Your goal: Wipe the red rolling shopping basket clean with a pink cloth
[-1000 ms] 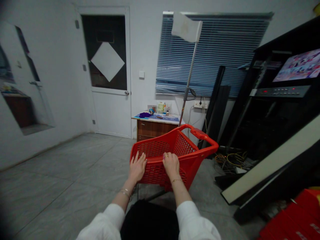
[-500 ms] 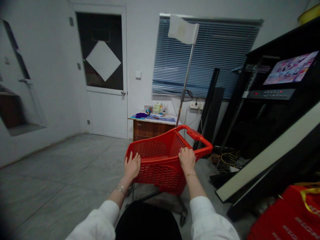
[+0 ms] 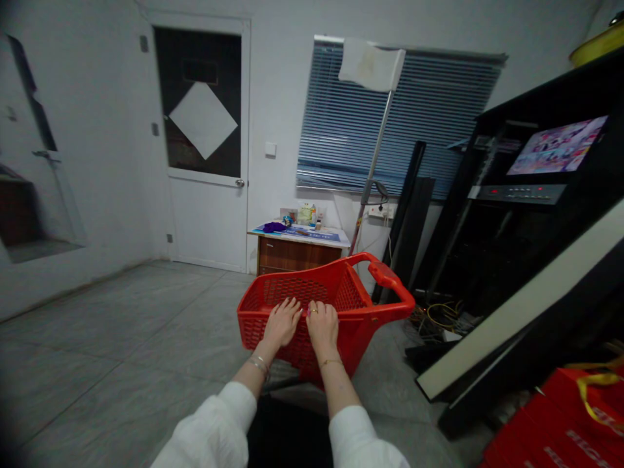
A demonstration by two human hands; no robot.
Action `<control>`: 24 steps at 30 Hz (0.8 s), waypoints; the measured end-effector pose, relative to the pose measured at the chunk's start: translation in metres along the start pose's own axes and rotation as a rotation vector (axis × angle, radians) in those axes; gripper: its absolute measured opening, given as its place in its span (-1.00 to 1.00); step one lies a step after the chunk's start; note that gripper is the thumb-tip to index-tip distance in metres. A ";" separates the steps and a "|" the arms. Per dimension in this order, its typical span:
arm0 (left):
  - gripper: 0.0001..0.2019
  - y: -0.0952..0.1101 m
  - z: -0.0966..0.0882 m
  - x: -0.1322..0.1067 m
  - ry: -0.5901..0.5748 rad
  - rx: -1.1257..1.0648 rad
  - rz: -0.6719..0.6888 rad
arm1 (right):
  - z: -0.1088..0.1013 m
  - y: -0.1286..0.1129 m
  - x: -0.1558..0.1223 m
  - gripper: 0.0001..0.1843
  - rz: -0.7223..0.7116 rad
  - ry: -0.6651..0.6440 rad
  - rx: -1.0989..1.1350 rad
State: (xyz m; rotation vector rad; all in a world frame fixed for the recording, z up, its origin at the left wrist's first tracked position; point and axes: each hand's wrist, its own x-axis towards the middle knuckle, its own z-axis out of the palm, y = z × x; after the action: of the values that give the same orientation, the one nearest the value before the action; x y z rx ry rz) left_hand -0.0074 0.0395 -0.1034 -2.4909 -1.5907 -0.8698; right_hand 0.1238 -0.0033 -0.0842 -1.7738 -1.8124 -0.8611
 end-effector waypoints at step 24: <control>-0.56 -0.002 0.001 -0.008 0.068 0.014 0.044 | -0.018 0.041 0.003 -0.69 -0.032 -0.045 -0.029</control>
State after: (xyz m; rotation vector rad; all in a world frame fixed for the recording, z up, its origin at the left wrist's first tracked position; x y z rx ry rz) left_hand -0.0112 0.0343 -0.1086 -2.4491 -1.5096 -0.9242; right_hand 0.1629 -0.0152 -0.0644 -1.7994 -1.8706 -0.8707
